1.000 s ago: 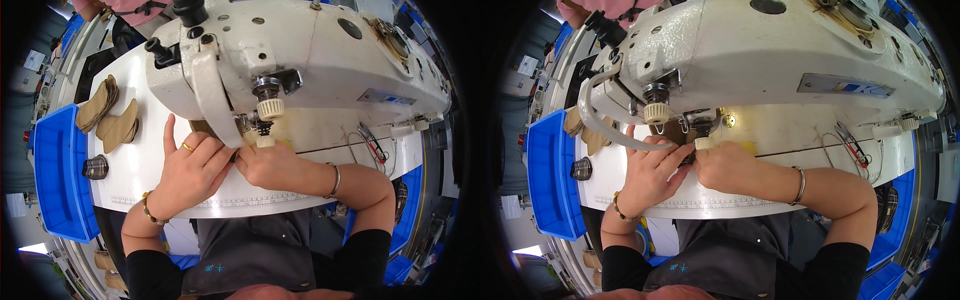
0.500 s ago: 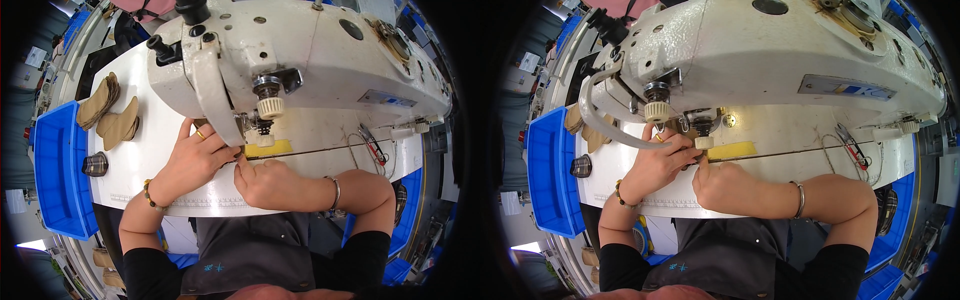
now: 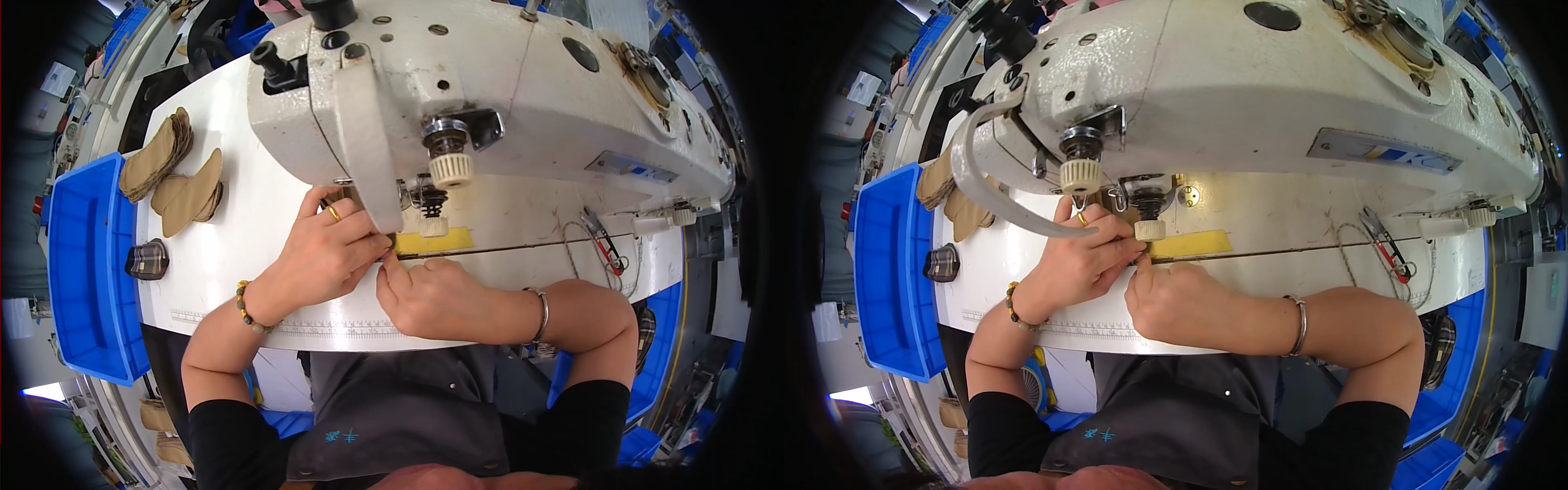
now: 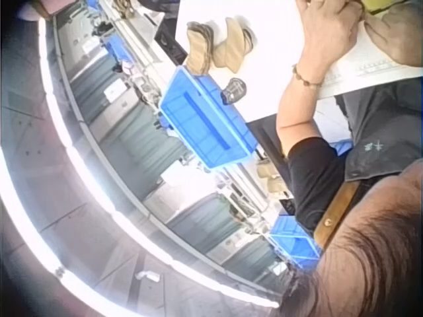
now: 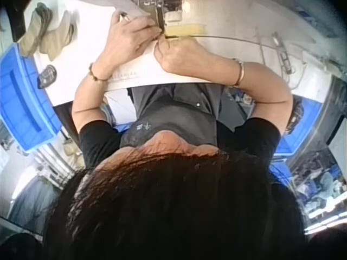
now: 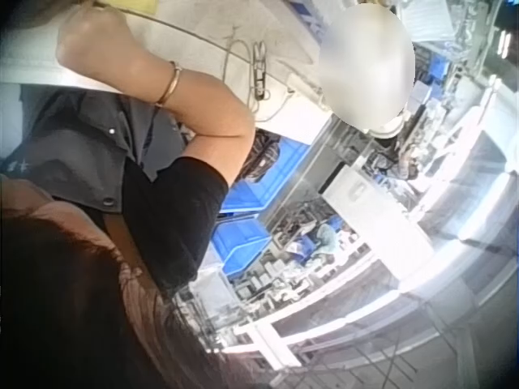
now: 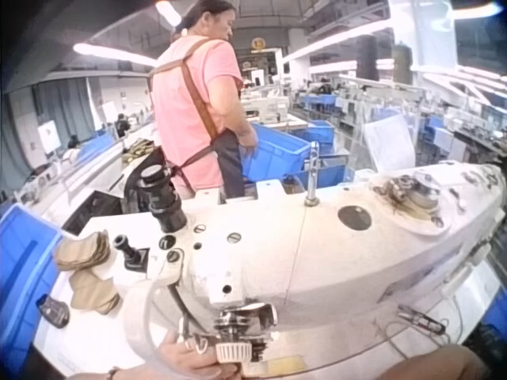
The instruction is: Sewing together various components of a shoe using an industrial sewing machine.
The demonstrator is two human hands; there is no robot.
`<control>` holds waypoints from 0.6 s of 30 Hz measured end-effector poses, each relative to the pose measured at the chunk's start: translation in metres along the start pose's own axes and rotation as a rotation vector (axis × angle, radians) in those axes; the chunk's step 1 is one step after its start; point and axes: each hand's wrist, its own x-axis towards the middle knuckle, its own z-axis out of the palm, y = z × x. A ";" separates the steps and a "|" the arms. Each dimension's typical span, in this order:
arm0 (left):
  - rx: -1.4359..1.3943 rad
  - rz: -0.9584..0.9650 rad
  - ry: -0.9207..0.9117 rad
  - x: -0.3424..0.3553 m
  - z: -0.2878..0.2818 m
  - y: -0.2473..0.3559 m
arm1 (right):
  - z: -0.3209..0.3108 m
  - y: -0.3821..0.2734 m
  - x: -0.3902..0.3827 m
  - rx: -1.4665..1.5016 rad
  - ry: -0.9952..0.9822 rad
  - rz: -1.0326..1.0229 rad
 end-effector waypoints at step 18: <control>-0.030 -0.121 0.016 0.008 0.007 -0.027 | 0.015 0.023 0.008 -0.009 0.015 0.097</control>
